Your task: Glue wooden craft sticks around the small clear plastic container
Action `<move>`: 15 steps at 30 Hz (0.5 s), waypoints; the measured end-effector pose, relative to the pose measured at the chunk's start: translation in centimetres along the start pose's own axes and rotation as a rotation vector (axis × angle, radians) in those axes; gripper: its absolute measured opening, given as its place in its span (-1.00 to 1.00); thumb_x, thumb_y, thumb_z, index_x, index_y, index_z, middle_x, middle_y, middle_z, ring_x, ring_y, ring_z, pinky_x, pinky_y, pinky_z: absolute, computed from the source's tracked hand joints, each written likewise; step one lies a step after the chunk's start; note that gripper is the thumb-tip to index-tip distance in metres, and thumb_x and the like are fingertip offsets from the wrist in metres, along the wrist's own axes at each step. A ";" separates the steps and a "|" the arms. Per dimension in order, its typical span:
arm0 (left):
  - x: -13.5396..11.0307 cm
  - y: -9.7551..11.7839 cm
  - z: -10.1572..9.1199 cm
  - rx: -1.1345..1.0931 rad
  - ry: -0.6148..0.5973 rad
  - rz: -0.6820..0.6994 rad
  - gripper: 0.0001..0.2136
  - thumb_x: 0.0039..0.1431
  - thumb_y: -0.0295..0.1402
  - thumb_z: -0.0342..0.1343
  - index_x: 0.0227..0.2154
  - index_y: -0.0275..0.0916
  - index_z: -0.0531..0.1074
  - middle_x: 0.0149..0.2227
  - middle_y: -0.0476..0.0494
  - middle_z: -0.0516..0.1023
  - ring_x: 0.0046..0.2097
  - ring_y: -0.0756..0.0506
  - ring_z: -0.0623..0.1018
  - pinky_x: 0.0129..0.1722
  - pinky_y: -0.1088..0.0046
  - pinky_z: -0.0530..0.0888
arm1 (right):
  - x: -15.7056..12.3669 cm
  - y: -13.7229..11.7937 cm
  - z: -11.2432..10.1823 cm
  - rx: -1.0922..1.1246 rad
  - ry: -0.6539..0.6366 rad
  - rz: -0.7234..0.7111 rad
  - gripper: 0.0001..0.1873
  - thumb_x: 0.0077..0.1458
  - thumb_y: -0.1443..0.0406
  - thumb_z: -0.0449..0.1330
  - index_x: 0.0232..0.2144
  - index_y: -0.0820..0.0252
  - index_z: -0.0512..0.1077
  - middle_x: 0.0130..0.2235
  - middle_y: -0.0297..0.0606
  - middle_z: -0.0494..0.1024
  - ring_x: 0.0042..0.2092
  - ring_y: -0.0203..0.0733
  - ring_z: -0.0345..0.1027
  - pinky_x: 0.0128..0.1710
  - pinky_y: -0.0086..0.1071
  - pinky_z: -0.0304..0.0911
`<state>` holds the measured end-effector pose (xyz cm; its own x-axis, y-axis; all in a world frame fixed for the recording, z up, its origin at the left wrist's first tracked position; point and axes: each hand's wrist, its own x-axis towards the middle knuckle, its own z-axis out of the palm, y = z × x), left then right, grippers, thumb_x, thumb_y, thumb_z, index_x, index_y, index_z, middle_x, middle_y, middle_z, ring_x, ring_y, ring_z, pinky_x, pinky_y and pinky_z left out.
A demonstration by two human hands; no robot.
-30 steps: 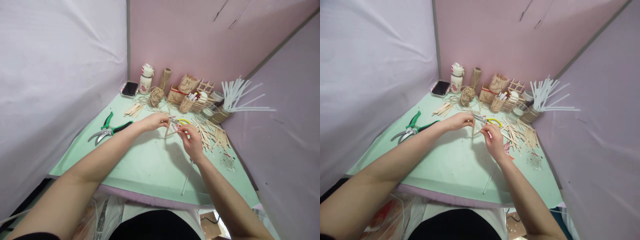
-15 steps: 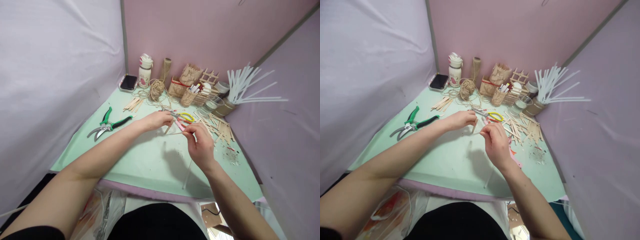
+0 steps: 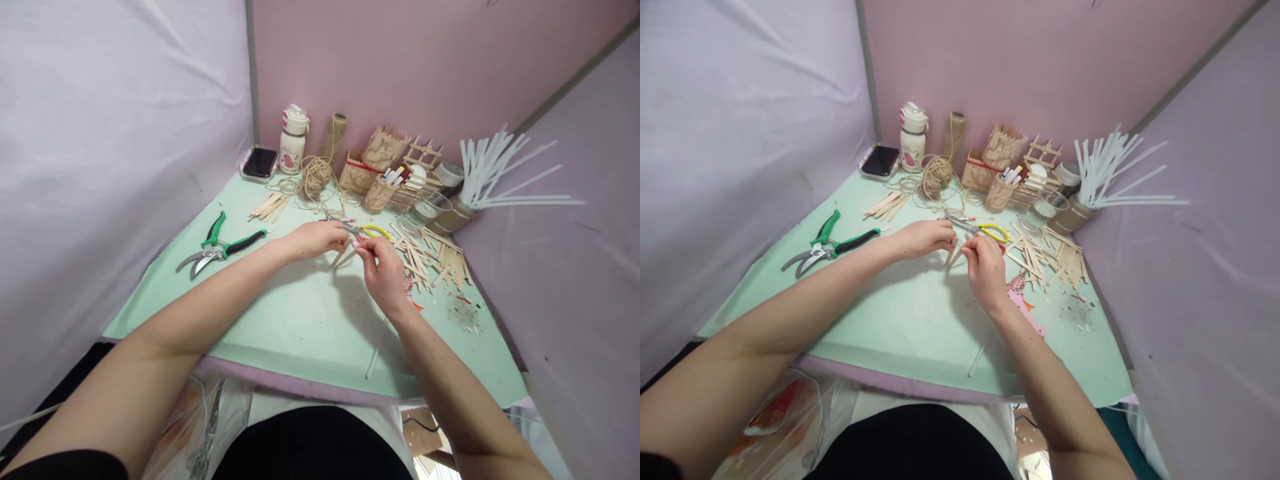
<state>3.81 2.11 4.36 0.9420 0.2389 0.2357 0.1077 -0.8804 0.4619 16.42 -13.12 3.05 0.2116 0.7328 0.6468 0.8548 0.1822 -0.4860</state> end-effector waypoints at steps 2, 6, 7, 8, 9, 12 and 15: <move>0.0 0.0 0.0 0.017 -0.007 -0.008 -0.91 0.15 -0.38 0.09 -0.41 -0.19 0.47 -0.29 -0.02 0.46 -0.27 -0.04 0.45 -0.38 0.52 0.23 | 0.1 0.2 0.1 -0.009 0.000 -0.007 -0.84 0.25 0.30 0.06 -0.42 0.10 0.30 -0.38 -0.28 0.42 -0.24 -0.12 0.36 -0.21 -0.26 0.24; 0.0 0.0 0.0 0.048 -0.010 0.009 -0.90 0.18 -0.37 0.07 -0.38 -0.19 0.48 -0.27 -0.03 0.46 -0.25 -0.04 0.46 -0.38 0.51 0.21 | 0.4 0.4 0.2 -0.046 -0.001 -0.024 -0.84 0.25 0.31 0.07 -0.42 0.11 0.30 -0.40 -0.29 0.41 -0.30 -0.15 0.32 -0.24 -0.29 0.22; 0.0 -0.1 0.0 0.054 -0.011 0.016 -0.89 0.19 -0.37 0.06 -0.37 -0.19 0.48 -0.27 -0.03 0.46 -0.25 -0.04 0.46 -0.38 0.51 0.21 | 0.4 0.4 0.3 -0.055 -0.001 -0.027 -0.84 0.24 0.31 0.08 -0.42 0.11 0.30 -0.40 -0.29 0.42 -0.31 -0.15 0.31 -0.25 -0.29 0.22; 0.0 -0.1 0.0 0.060 -0.014 0.021 -0.88 0.19 -0.37 0.05 -0.37 -0.19 0.48 -0.27 -0.03 0.46 -0.25 -0.04 0.46 -0.39 0.51 0.20 | 0.5 0.5 0.3 -0.062 -0.004 -0.028 -0.85 0.24 0.31 0.08 -0.42 0.11 0.30 -0.40 -0.29 0.42 -0.31 -0.15 0.31 -0.26 -0.30 0.21; 0.0 -0.1 0.0 0.068 -0.020 0.023 -0.88 0.20 -0.36 0.04 -0.36 -0.19 0.48 -0.27 -0.03 0.46 -0.25 -0.04 0.46 -0.39 0.50 0.20 | 0.5 0.4 0.3 -0.068 -0.006 -0.029 -0.85 0.24 0.32 0.08 -0.41 0.11 0.31 -0.39 -0.29 0.43 -0.30 -0.15 0.30 -0.26 -0.30 0.21; 0.0 0.0 -0.1 0.097 -0.039 0.025 -0.85 0.22 -0.33 0.02 -0.38 -0.20 0.47 -0.27 -0.04 0.45 -0.26 -0.04 0.46 -0.41 0.50 0.19 | 0.7 0.4 0.3 -0.090 -0.006 -0.038 -0.87 0.23 0.33 0.09 -0.40 0.12 0.31 -0.37 -0.27 0.44 -0.30 -0.14 0.30 -0.26 -0.30 0.21; 0.0 0.0 -0.1 0.121 -0.040 0.030 -0.84 0.24 -0.31 0.00 -0.38 -0.20 0.45 -0.27 -0.04 0.45 -0.26 -0.04 0.46 -0.42 0.50 0.18 | 0.9 0.4 0.4 -0.117 -0.007 -0.058 -0.87 0.23 0.33 0.10 -0.40 0.12 0.30 -0.38 -0.27 0.44 -0.30 -0.14 0.30 -0.26 -0.30 0.21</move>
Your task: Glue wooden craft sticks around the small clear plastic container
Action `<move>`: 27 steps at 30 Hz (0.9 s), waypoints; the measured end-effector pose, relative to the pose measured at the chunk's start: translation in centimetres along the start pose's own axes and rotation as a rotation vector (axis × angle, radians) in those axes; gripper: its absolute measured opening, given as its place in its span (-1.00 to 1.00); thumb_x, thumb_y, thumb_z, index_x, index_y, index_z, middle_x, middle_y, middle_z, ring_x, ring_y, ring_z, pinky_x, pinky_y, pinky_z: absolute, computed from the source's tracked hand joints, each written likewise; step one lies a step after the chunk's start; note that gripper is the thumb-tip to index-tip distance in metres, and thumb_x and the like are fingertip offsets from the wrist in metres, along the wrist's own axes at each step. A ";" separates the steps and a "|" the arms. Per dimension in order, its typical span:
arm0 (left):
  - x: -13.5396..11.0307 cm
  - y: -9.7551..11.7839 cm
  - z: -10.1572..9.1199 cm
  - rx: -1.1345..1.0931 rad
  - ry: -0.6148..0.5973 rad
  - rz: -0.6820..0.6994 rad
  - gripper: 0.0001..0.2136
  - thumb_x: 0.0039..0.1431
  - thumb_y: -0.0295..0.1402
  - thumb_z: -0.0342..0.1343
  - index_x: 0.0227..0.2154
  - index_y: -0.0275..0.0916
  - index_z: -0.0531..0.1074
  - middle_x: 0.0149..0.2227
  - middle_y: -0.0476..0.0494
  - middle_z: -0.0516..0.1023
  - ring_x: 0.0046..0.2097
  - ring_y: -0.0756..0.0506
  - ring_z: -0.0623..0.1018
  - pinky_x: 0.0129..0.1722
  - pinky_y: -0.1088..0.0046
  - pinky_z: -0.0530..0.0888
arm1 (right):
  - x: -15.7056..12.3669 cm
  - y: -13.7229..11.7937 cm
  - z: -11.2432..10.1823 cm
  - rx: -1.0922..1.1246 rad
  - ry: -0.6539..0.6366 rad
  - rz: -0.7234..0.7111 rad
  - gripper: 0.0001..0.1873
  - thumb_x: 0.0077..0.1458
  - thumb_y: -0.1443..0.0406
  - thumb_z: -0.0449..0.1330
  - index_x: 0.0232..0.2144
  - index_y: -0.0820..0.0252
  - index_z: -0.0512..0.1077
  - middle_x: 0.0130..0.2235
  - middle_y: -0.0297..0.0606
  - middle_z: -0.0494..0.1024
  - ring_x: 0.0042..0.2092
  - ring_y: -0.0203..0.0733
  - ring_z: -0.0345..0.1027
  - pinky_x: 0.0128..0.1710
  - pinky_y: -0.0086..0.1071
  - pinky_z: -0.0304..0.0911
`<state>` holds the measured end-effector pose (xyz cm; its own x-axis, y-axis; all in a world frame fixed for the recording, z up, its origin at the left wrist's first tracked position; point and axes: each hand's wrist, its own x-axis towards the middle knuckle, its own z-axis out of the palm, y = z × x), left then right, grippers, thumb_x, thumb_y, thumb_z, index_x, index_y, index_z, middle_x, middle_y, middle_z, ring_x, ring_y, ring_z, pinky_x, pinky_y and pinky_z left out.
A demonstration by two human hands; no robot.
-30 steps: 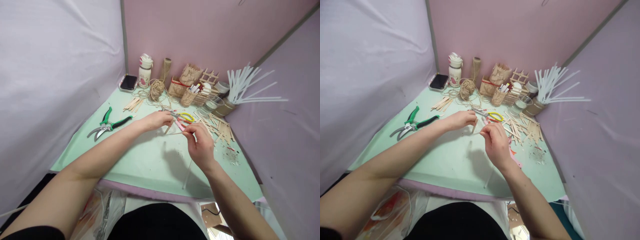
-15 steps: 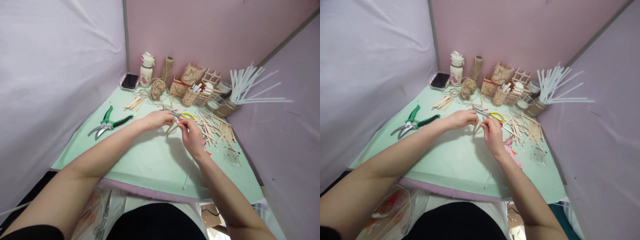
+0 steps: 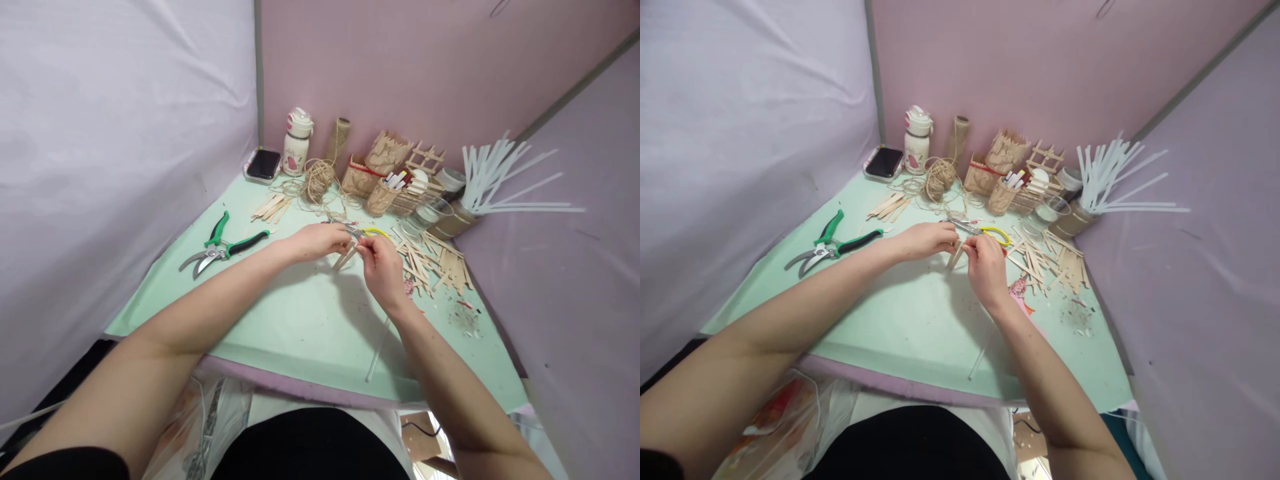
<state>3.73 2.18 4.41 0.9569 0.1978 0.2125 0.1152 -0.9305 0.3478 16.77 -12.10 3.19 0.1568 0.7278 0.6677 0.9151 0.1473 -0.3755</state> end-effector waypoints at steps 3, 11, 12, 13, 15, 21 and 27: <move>-0.1 0.0 0.0 0.018 0.007 -0.003 -0.82 0.25 -0.29 -0.01 -0.38 -0.20 0.45 -0.27 -0.04 0.45 -0.26 -0.04 0.46 -0.43 0.50 0.18 | 0.2 0.0 0.1 -0.022 -0.009 -0.003 -0.86 0.24 0.32 0.08 -0.41 0.11 0.30 -0.39 -0.28 0.43 -0.31 -0.13 0.29 -0.27 -0.29 0.20; -0.2 0.3 -0.2 0.044 0.002 0.000 -0.83 0.26 -0.29 0.00 -0.34 -0.20 0.46 -0.24 -0.06 0.46 -0.25 -0.04 0.48 -0.42 0.50 0.19 | 0.5 0.0 0.3 -0.026 -0.009 0.007 -0.85 0.25 0.30 0.07 -0.40 0.12 0.30 -0.39 -0.27 0.43 -0.31 -0.14 0.29 -0.28 -0.29 0.21; -0.3 0.3 -0.3 0.043 0.003 0.004 -0.84 0.26 -0.30 0.00 -0.33 -0.19 0.46 -0.23 -0.06 0.46 -0.25 -0.04 0.48 -0.42 0.50 0.20 | 0.4 0.0 0.3 -0.018 0.003 0.009 -0.85 0.25 0.29 0.07 -0.40 0.12 0.31 -0.39 -0.28 0.43 -0.31 -0.14 0.29 -0.28 -0.30 0.21; -0.3 0.3 -0.3 0.043 0.004 0.008 -0.84 0.26 -0.30 0.00 -0.32 -0.18 0.47 -0.23 -0.06 0.46 -0.25 -0.04 0.48 -0.42 0.50 0.20 | 0.4 0.0 0.4 -0.010 0.016 0.013 -0.86 0.25 0.30 0.07 -0.40 0.12 0.31 -0.39 -0.28 0.43 -0.31 -0.14 0.30 -0.28 -0.30 0.21; -0.4 0.3 -0.3 0.041 0.006 0.016 -0.84 0.26 -0.31 0.00 -0.30 -0.18 0.47 -0.22 -0.06 0.46 -0.24 -0.04 0.48 -0.41 0.50 0.21 | 0.2 0.0 0.5 0.008 0.036 0.021 -0.86 0.24 0.31 0.08 -0.40 0.12 0.31 -0.38 -0.28 0.44 -0.32 -0.15 0.30 -0.28 -0.30 0.22; -0.5 0.2 -0.2 0.054 0.013 0.030 -0.84 0.27 -0.29 0.00 -0.29 -0.17 0.47 -0.22 -0.07 0.46 -0.26 -0.04 0.48 -0.41 0.51 0.21 | 0.1 0.3 0.8 0.033 0.056 0.047 -0.87 0.23 0.30 0.09 -0.40 0.12 0.32 -0.38 -0.29 0.45 -0.32 -0.16 0.31 -0.29 -0.30 0.23; -0.6 0.4 -0.3 0.053 0.019 0.046 -0.83 0.27 -0.26 0.01 -0.27 -0.16 0.48 -0.24 -0.07 0.45 -0.26 -0.04 0.47 -0.40 0.51 0.23 | -0.2 0.5 1.0 0.045 0.089 0.030 -0.88 0.24 0.30 0.10 -0.38 0.12 0.35 -0.36 -0.28 0.48 -0.31 -0.16 0.34 -0.29 -0.30 0.26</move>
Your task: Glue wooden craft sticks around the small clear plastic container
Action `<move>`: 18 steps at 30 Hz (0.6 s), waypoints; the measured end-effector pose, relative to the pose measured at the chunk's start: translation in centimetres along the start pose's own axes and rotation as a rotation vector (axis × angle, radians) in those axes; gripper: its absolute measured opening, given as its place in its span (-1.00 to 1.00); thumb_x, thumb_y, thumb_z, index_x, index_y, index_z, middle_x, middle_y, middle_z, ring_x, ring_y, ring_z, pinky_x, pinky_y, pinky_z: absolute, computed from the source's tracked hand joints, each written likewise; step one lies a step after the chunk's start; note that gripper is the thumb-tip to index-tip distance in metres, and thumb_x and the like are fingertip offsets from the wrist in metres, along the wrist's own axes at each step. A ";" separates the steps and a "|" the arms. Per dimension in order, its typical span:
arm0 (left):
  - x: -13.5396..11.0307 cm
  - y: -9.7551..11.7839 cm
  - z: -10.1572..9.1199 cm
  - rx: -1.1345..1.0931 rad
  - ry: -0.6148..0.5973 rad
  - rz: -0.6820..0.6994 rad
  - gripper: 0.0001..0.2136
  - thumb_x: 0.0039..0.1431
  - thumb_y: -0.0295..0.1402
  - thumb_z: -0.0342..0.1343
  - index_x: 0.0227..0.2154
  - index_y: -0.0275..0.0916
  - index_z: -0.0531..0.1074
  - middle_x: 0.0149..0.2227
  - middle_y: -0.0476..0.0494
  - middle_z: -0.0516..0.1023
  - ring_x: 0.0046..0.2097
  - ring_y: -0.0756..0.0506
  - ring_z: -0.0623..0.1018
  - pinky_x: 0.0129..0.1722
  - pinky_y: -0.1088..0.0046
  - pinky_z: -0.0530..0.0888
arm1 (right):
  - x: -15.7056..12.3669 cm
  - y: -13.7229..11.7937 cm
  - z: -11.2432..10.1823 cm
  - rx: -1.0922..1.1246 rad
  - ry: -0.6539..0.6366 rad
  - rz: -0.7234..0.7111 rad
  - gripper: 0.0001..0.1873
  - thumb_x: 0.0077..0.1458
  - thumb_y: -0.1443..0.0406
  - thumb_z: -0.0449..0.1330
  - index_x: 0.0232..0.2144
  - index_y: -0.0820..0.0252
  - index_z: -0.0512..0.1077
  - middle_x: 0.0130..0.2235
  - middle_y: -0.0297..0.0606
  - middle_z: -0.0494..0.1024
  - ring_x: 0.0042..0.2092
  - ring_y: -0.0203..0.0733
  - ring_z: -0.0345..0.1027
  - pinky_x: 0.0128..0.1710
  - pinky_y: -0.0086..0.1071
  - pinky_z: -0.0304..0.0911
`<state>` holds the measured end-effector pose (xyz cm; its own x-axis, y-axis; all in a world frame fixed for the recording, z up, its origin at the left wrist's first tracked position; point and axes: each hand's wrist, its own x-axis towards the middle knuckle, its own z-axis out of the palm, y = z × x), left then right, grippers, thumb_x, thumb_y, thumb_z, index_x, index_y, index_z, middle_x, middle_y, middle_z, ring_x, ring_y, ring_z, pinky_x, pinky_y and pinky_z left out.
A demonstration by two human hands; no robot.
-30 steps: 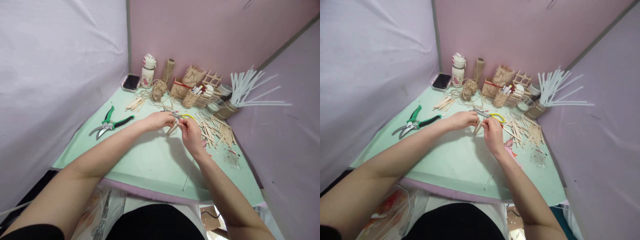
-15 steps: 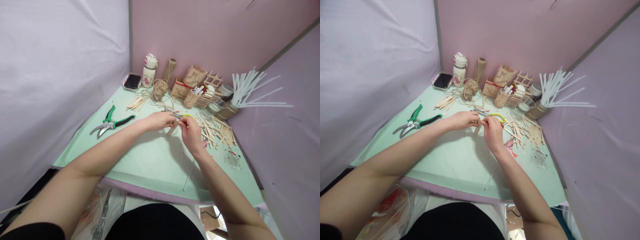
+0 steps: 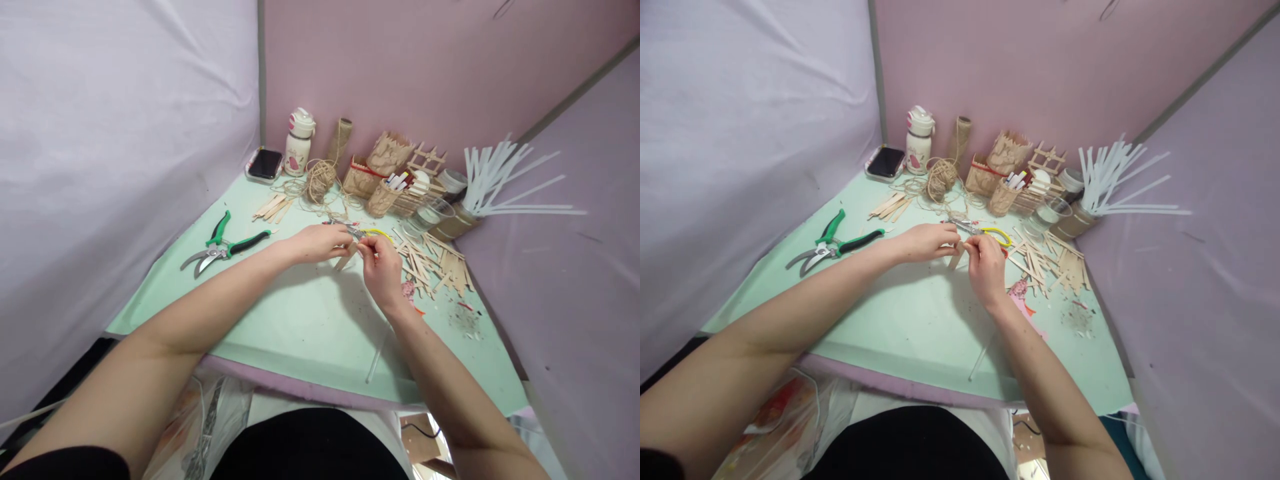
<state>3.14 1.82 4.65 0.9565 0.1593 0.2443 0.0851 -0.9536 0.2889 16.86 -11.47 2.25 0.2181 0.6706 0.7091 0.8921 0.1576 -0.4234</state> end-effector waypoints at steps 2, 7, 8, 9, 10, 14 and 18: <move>0.0 0.1 -0.1 -0.001 -0.003 0.000 -0.83 0.27 -0.25 0.01 -0.27 -0.16 0.48 -0.24 -0.06 0.44 -0.27 -0.04 0.47 -0.40 0.52 0.24 | -0.1 0.0 0.0 0.004 0.012 -0.004 -0.88 0.25 0.29 0.11 -0.37 0.12 0.36 -0.35 -0.27 0.49 -0.30 -0.15 0.36 -0.28 -0.29 0.27; 0.0 0.3 -0.2 -0.003 -0.004 0.005 -0.82 0.27 -0.26 0.00 -0.27 -0.17 0.48 -0.26 -0.07 0.44 -0.29 -0.03 0.46 -0.38 0.52 0.25 | -0.4 0.1 -0.1 0.018 0.027 -0.014 -0.87 0.26 0.28 0.11 -0.36 0.13 0.39 -0.34 -0.25 0.51 -0.28 -0.14 0.39 -0.26 -0.28 0.30; 0.0 0.3 -0.2 -0.004 -0.003 0.006 -0.82 0.27 -0.27 0.00 -0.27 -0.18 0.48 -0.25 -0.07 0.44 -0.29 -0.03 0.46 -0.38 0.52 0.25 | -0.4 0.1 -0.2 0.021 0.027 -0.016 -0.87 0.26 0.28 0.11 -0.36 0.13 0.40 -0.34 -0.25 0.52 -0.27 -0.14 0.40 -0.25 -0.27 0.30; 0.0 0.3 -0.2 -0.004 -0.004 0.006 -0.82 0.27 -0.27 0.00 -0.27 -0.18 0.48 -0.25 -0.07 0.44 -0.29 -0.02 0.47 -0.38 0.52 0.25 | -0.4 0.1 -0.2 0.024 0.026 -0.018 -0.86 0.26 0.27 0.11 -0.35 0.13 0.40 -0.33 -0.25 0.52 -0.27 -0.14 0.40 -0.24 -0.26 0.31; 0.0 0.3 -0.2 -0.004 -0.005 0.004 -0.82 0.27 -0.27 0.00 -0.27 -0.18 0.48 -0.25 -0.07 0.44 -0.29 -0.02 0.47 -0.38 0.52 0.25 | -0.4 0.1 -0.3 0.026 0.024 -0.020 -0.86 0.26 0.27 0.10 -0.35 0.13 0.41 -0.33 -0.24 0.53 -0.26 -0.13 0.41 -0.23 -0.25 0.31; 0.0 0.3 -0.2 0.000 -0.004 -0.003 -0.81 0.27 -0.25 0.00 -0.29 -0.18 0.48 -0.25 -0.07 0.44 -0.30 -0.03 0.46 -0.40 0.51 0.25 | -0.5 0.1 -0.4 0.048 0.010 -0.022 -0.89 0.23 0.27 0.13 -0.33 0.12 0.43 -0.32 -0.24 0.54 -0.25 -0.12 0.41 -0.20 -0.22 0.34; 0.0 0.3 -0.1 -0.003 0.000 -0.001 -0.80 0.28 -0.24 -0.01 -0.30 -0.18 0.47 -0.26 -0.07 0.44 -0.29 -0.03 0.46 -0.40 0.51 0.24 | -0.6 0.1 -0.4 0.059 0.017 -0.010 -0.92 0.22 0.29 0.14 -0.32 0.13 0.43 -0.30 -0.22 0.55 -0.25 -0.13 0.41 -0.20 -0.21 0.35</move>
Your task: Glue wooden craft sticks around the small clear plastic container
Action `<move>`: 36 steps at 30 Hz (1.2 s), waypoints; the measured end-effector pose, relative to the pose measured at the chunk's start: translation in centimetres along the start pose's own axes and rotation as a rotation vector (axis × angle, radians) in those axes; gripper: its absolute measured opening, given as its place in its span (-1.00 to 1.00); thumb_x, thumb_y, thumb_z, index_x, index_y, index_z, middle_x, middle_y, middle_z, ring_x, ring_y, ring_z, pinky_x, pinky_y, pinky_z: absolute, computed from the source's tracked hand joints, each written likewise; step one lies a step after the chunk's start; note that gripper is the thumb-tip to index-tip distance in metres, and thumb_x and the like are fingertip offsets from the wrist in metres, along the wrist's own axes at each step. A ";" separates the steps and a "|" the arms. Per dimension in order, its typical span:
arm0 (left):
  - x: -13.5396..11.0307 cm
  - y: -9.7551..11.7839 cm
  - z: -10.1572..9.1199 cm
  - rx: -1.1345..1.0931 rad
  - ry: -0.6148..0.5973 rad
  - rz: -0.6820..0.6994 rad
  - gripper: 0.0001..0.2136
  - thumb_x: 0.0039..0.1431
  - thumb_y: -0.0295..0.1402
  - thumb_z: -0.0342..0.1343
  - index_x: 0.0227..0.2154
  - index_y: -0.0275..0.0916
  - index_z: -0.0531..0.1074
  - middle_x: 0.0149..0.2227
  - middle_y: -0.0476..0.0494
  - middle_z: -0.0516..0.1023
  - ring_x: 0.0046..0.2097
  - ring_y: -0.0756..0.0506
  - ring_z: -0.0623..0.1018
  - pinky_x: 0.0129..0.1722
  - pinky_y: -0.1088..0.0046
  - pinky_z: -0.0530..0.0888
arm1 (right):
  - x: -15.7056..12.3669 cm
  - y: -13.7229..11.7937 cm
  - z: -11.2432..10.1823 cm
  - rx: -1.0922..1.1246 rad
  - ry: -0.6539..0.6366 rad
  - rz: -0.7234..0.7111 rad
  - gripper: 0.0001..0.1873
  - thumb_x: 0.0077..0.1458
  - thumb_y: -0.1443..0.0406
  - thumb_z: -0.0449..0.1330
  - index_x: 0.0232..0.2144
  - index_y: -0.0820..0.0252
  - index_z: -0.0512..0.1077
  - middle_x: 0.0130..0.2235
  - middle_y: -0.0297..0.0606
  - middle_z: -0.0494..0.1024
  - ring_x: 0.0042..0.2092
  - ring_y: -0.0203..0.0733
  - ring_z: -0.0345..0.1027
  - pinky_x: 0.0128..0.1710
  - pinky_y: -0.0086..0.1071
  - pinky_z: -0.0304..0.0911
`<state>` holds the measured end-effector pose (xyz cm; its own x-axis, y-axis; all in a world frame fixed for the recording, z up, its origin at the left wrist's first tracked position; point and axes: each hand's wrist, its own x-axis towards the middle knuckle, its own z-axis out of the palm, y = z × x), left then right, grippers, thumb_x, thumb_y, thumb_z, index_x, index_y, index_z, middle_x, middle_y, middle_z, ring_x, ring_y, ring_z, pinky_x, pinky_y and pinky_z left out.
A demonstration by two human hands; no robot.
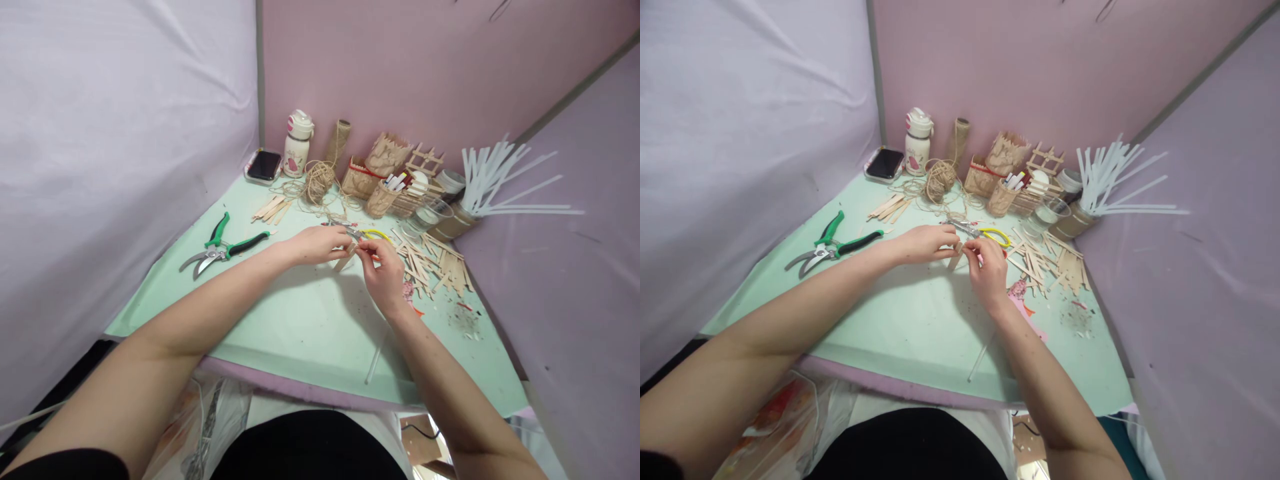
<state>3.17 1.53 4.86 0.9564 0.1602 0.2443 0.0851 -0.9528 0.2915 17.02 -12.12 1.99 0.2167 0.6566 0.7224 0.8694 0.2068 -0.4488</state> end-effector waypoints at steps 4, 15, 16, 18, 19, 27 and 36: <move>0.0 0.0 0.0 -0.004 -0.002 -0.003 -0.80 0.28 -0.24 -0.02 -0.29 -0.18 0.47 -0.25 -0.07 0.44 -0.29 -0.04 0.46 -0.39 0.51 0.24 | 0.0 0.0 0.1 -0.010 0.009 0.024 -0.92 0.21 0.29 0.14 -0.33 0.12 0.43 -0.30 -0.22 0.54 -0.26 -0.13 0.40 -0.21 -0.21 0.35; 0.1 -0.1 0.2 -0.001 0.010 0.015 -0.78 0.29 -0.24 -0.02 -0.30 -0.20 0.47 -0.25 -0.09 0.45 -0.29 -0.03 0.46 -0.38 0.52 0.26 | 0.1 -0.3 0.2 -0.039 0.030 -0.021 -0.92 0.21 0.32 0.15 -0.36 0.13 0.41 -0.35 -0.26 0.52 -0.30 -0.16 0.36 -0.25 -0.26 0.30; 0.1 -0.1 0.2 -0.003 0.011 0.018 -0.78 0.29 -0.24 -0.02 -0.31 -0.20 0.47 -0.25 -0.09 0.45 -0.29 -0.04 0.46 -0.38 0.52 0.26 | 0.2 -0.3 0.1 -0.038 0.031 -0.026 -0.92 0.20 0.32 0.15 -0.36 0.13 0.41 -0.35 -0.26 0.52 -0.30 -0.16 0.36 -0.25 -0.26 0.30; 0.2 -0.2 0.3 -0.012 0.016 0.023 -0.78 0.28 -0.25 -0.02 -0.32 -0.22 0.47 -0.26 -0.10 0.45 -0.29 -0.04 0.46 -0.37 0.50 0.27 | 0.2 -0.3 0.1 -0.040 0.028 -0.023 -0.92 0.20 0.32 0.15 -0.36 0.13 0.41 -0.35 -0.26 0.52 -0.31 -0.16 0.36 -0.26 -0.26 0.30; 0.2 -0.2 0.4 -0.019 0.020 0.025 -0.79 0.28 -0.26 -0.02 -0.32 -0.23 0.47 -0.26 -0.10 0.44 -0.29 -0.04 0.46 -0.36 0.50 0.29 | 0.2 -0.3 0.1 -0.043 0.026 -0.019 -0.92 0.21 0.32 0.15 -0.36 0.13 0.41 -0.35 -0.26 0.52 -0.31 -0.16 0.36 -0.25 -0.26 0.30; 0.5 -0.5 1.1 -0.166 0.088 0.047 -0.83 0.22 -0.29 0.06 -0.37 -0.25 0.49 -0.29 -0.10 0.43 -0.28 -0.04 0.45 -0.26 0.49 0.34 | -0.2 -0.1 0.2 0.010 0.024 0.048 -0.88 0.19 0.28 0.17 -0.19 0.11 0.41 -0.31 -0.26 0.55 -0.28 -0.15 0.41 -0.19 -0.20 0.36; 0.6 -0.6 1.2 -0.185 0.091 0.046 -0.86 0.18 -0.33 0.08 -0.38 -0.27 0.49 -0.28 -0.11 0.45 -0.27 -0.05 0.44 -0.24 0.48 0.34 | -1.0 1.2 -1.0 -0.062 -0.122 0.024 -0.58 0.09 0.24 0.27 0.00 0.13 0.30 0.01 -0.06 0.41 -0.28 -0.16 0.38 -0.15 -0.13 0.38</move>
<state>4.03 1.87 3.75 0.9282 0.1485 0.3412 -0.0187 -0.8971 0.4413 18.29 -13.22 1.21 0.1860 0.7447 0.6410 0.8910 0.1471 -0.4294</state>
